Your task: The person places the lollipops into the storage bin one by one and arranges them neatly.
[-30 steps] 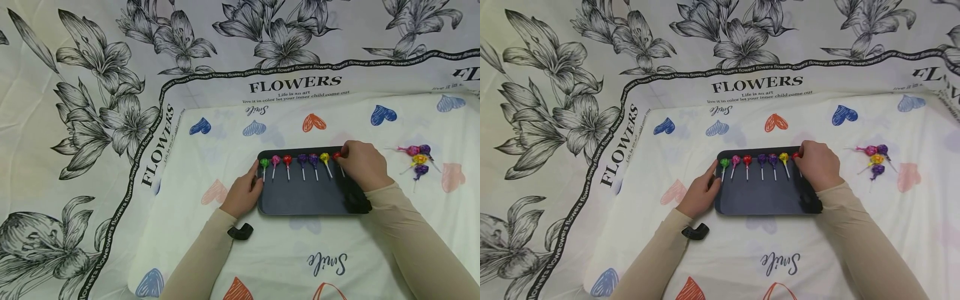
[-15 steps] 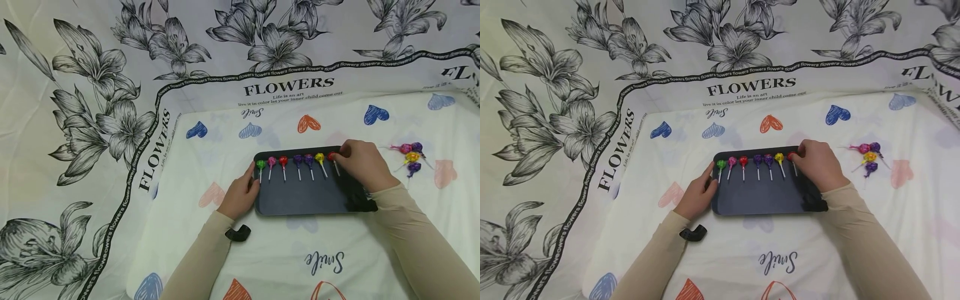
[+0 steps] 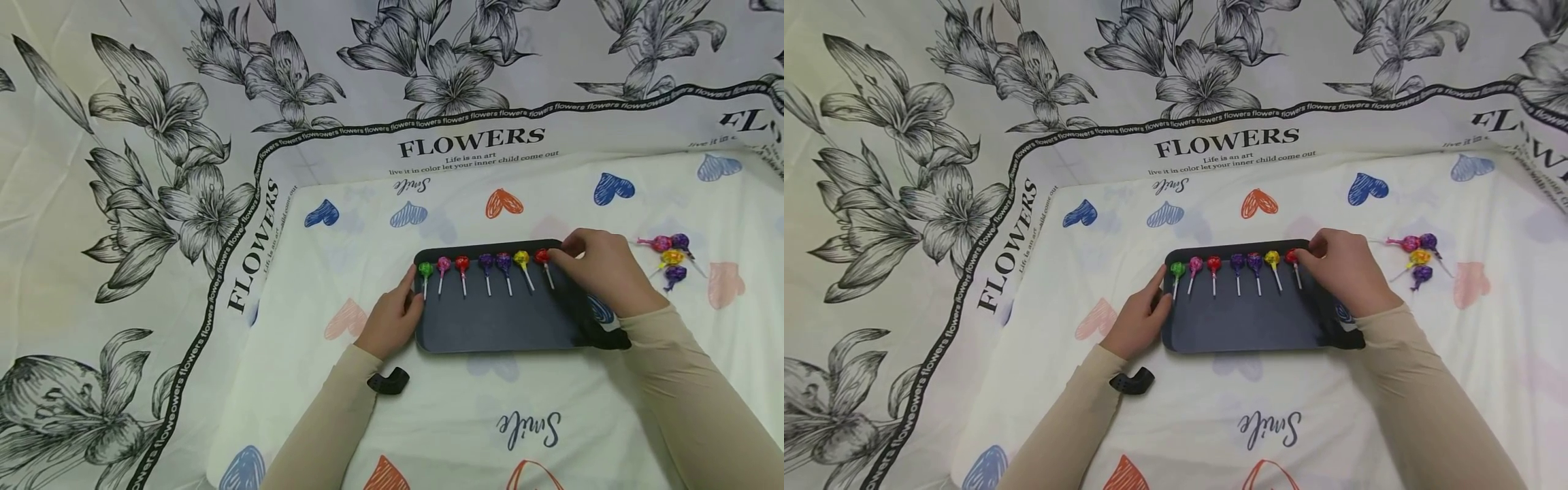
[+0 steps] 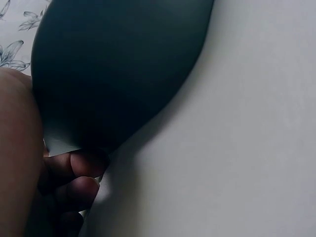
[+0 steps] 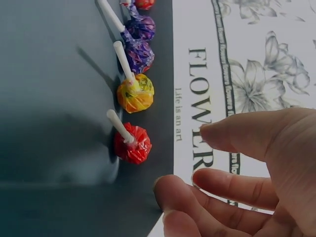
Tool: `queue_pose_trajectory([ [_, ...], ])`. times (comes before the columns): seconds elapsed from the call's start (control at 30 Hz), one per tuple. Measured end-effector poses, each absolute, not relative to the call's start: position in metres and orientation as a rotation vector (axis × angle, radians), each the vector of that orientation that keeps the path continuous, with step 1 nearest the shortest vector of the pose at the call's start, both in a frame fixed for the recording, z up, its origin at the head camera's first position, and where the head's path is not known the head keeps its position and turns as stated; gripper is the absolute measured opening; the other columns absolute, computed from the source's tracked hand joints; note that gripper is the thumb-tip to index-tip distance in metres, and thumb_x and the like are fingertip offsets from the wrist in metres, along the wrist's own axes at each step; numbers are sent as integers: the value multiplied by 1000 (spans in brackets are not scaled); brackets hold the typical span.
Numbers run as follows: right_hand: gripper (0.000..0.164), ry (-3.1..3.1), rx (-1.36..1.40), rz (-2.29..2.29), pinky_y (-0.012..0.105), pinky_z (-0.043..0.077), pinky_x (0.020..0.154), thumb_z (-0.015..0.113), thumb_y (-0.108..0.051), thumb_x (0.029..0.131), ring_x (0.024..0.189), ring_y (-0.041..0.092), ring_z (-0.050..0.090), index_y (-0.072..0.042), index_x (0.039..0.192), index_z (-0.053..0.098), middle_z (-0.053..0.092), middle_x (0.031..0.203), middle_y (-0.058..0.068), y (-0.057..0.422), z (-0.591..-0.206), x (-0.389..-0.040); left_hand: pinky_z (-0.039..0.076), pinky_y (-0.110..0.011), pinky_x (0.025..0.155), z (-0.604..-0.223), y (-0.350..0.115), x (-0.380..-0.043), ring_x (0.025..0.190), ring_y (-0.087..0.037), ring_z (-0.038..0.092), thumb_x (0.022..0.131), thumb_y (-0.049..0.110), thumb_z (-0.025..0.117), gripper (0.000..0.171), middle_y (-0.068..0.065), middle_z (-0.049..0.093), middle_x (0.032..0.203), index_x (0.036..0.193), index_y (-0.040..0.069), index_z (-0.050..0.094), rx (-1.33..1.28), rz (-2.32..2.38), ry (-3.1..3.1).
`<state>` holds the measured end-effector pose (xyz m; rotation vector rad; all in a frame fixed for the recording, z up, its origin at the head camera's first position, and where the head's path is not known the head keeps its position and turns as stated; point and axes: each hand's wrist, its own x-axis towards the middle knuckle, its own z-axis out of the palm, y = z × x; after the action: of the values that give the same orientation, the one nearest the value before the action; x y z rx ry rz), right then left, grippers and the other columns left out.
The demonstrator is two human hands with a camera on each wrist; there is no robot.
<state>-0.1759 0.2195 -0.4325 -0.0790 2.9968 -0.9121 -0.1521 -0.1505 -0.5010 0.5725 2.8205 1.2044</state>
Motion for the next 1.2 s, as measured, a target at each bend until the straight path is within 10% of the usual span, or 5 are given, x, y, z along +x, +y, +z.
queue_pose_trajectory([
  [1.2, 55, 3067, 213, -920, 36, 44, 64, 60, -45, 103, 96, 42, 59, 8, 116, 68, 68, 110, 31, 304, -438, -147, 40, -29, 62, -501, -149, -150, 65, -11, 48, 109, 24, 53, 62, 3, 54, 79, 165, 9, 33, 554, 1226, 2825],
])
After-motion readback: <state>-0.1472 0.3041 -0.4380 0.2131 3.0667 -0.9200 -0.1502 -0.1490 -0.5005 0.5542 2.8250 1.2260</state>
